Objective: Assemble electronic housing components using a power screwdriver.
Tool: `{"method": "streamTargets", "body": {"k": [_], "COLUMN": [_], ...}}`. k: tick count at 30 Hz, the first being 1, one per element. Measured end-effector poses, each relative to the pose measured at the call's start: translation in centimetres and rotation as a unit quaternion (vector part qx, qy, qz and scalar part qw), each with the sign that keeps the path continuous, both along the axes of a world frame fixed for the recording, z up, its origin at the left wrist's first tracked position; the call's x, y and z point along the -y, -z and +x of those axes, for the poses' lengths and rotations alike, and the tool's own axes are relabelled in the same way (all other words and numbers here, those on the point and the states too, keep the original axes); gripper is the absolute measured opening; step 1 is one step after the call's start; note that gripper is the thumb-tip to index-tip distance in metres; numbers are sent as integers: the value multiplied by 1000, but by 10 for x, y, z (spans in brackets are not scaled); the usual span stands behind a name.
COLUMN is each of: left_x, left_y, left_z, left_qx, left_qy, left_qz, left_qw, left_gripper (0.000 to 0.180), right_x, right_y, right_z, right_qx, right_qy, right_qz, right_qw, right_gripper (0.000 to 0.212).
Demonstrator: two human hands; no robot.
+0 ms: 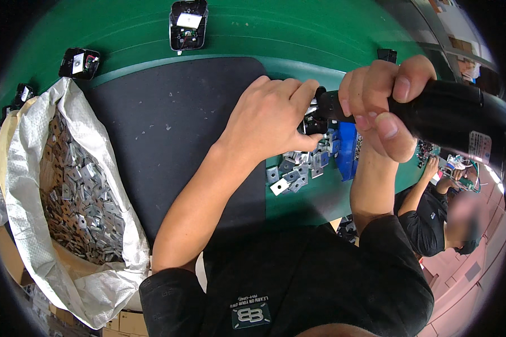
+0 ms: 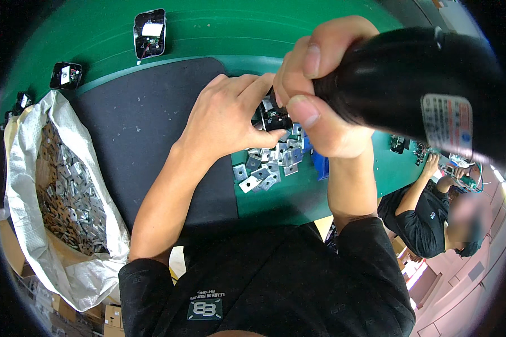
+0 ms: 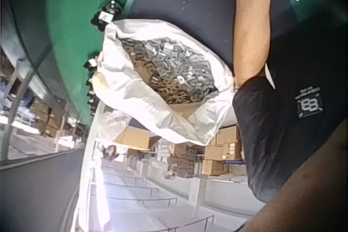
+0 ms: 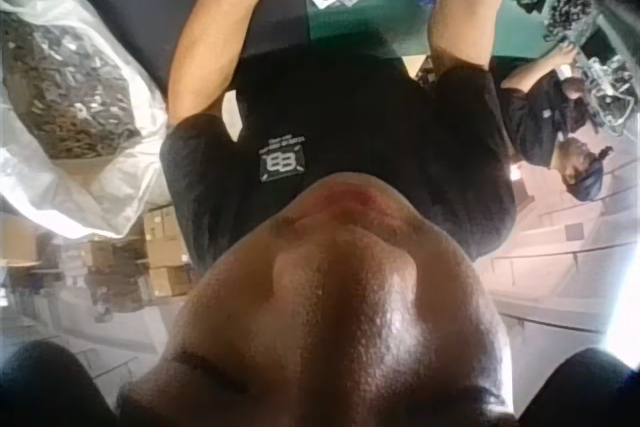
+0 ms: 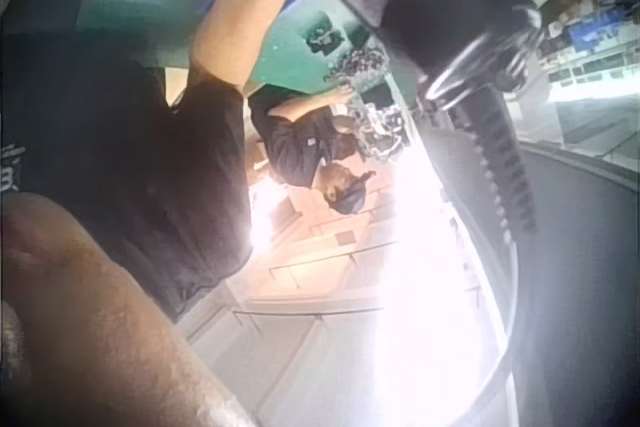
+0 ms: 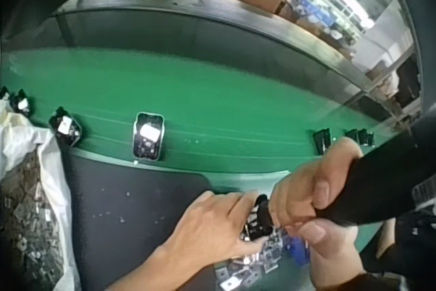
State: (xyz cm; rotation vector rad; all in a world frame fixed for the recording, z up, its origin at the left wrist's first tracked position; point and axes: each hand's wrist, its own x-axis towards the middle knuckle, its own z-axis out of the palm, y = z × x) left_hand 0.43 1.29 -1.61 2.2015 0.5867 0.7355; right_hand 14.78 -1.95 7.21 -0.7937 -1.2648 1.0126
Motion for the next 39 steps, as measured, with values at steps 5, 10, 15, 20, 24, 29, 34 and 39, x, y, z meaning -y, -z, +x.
{"method": "streamTargets", "body": {"k": [5, 10, 15, 20, 24, 29, 34, 39], "left_x": [0, 0, -1, 2, 4, 7, 7, 7], "left_y": [-2, 0, -1, -8, 0, -3, -7, -13], "left_z": [-1, -1, -3, 5, 3, -4, -1, 4], "left_qx": [-14, -21, -30, -39, 33, 4, -7, 21], "left_qy": [1, 3, 2, 8, 7, 21, 10, -30], "left_qz": [-4, -6, 1, 0, 8, -3, -7, -58], "left_qw": [1000, 1000, 1000, 999, 999, 1000, 1000, 998], "left_gripper": [70, 70, 69, 67, 65, 69, 69, 70], "right_x": [0, -1, 0, 31, 75, 112, 116, 118], "right_y": [8, 6, 0, -52, -54, -21, 9, 27], "right_z": [13, 4, 13, 39, 40, 47, 59, 56], "right_qx": [-73, -42, 27, 5, 5, 1, 27, 22], "right_qy": [-24, -8, -48, -92, 46, 322, 419, 472], "right_qz": [-4, 19, 17, 154, 170, 90, 82, 97], "right_qw": [997, 999, 998, 984, 984, 942, 904, 876], "right_gripper": [38, 53, 64, 66, 61, 50, 45, 43]}}
